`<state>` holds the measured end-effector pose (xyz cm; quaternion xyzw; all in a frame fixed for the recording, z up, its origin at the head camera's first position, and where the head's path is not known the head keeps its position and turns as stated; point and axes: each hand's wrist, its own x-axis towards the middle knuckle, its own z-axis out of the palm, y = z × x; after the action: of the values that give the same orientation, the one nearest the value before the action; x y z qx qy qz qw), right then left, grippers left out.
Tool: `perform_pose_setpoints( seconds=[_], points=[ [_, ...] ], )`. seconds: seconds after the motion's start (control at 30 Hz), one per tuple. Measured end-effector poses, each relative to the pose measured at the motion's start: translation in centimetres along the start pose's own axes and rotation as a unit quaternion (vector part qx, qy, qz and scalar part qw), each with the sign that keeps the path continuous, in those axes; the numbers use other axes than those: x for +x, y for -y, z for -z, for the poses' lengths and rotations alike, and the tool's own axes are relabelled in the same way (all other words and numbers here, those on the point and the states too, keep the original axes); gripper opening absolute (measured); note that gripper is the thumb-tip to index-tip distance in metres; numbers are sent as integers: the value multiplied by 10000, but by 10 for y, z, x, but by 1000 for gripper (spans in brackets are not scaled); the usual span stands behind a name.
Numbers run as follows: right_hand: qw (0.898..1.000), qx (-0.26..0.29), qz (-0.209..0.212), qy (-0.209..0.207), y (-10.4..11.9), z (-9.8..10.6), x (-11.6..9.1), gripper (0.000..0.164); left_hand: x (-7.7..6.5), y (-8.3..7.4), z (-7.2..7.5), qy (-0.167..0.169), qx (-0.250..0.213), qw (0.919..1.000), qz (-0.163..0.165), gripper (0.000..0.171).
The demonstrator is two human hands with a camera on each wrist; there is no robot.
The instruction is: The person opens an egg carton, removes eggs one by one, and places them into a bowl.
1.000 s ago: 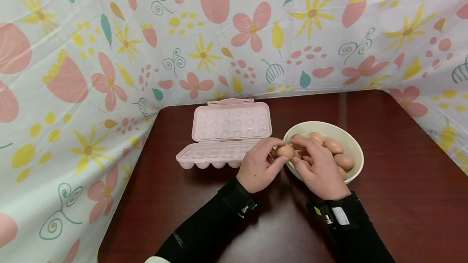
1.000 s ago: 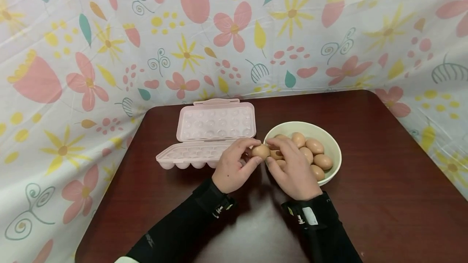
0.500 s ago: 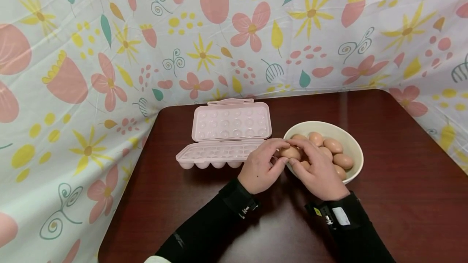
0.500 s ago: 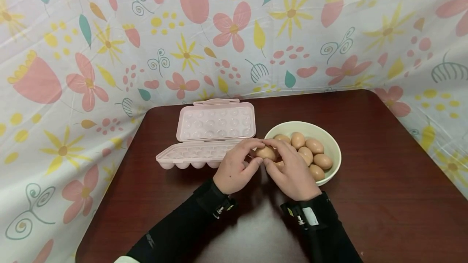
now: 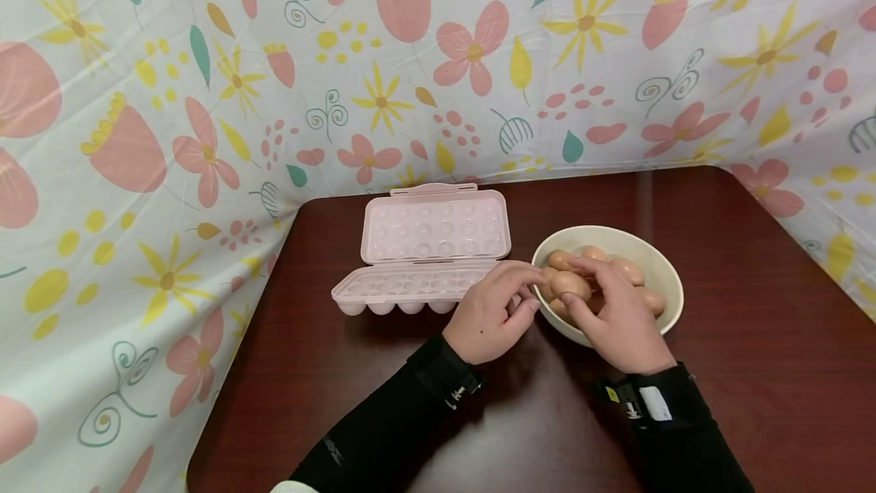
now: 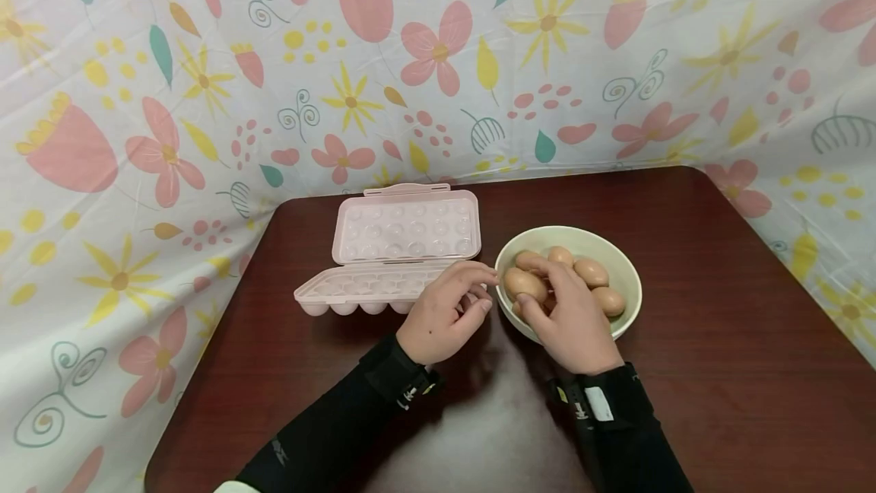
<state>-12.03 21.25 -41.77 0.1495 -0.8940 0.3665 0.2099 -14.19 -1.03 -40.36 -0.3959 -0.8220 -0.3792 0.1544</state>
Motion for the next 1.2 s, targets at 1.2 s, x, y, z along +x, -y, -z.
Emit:
perform_pose_setpoints(
  seconds=[1.2],
  points=[
    [9795,-1586,-1211,274,-41,36,-11,42,-16,10,36,-263,1571,9872,-102,19]
  ],
)
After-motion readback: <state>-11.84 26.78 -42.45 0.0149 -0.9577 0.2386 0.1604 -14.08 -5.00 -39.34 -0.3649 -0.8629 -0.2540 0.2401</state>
